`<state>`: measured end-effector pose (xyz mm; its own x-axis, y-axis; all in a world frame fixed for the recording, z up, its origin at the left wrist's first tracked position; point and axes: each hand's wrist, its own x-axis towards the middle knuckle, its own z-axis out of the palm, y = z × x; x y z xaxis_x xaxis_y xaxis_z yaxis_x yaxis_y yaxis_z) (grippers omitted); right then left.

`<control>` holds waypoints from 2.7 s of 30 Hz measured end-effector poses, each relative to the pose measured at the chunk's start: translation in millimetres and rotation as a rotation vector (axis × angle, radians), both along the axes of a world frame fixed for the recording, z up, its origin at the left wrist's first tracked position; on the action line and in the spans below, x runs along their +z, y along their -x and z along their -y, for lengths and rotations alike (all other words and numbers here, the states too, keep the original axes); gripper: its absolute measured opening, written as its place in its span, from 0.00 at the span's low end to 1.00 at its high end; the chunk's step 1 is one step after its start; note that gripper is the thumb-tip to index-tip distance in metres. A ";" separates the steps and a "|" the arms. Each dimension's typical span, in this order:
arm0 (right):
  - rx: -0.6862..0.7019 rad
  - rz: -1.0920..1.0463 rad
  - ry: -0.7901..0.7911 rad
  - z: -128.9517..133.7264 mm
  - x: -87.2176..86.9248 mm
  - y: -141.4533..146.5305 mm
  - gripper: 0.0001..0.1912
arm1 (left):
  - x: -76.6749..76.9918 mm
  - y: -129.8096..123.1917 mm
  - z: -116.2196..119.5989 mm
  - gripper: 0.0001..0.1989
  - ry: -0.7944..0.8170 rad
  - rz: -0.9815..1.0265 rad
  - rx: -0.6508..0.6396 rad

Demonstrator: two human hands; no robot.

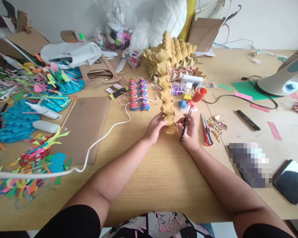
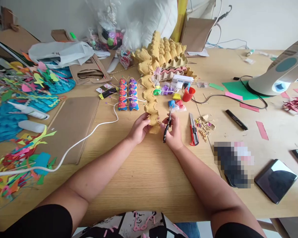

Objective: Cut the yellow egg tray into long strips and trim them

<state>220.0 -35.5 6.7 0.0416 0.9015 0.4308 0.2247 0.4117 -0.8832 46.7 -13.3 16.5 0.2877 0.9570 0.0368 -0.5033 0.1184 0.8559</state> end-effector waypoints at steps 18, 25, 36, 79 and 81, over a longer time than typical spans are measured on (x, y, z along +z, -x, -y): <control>0.081 0.596 -0.124 -0.1 15.1 -15.9 0.14 | 2.5 7.4 -6.4 0.27 0.021 0.066 0.198; 0.044 0.720 -0.130 1.8 20.4 -11.0 0.12 | -0.7 8.9 -9.1 0.25 -0.005 0.098 0.186; 0.065 0.703 -0.104 1.7 20.9 -8.7 0.13 | -0.5 10.0 -9.6 0.25 0.000 0.055 0.201; -0.009 0.696 0.015 -1.9 16.2 -5.7 0.12 | 4.6 10.3 -6.4 0.23 -0.001 0.106 0.240; -0.002 0.698 0.020 -1.9 16.9 -5.7 0.12 | 5.1 10.2 -6.0 0.23 0.003 0.104 0.244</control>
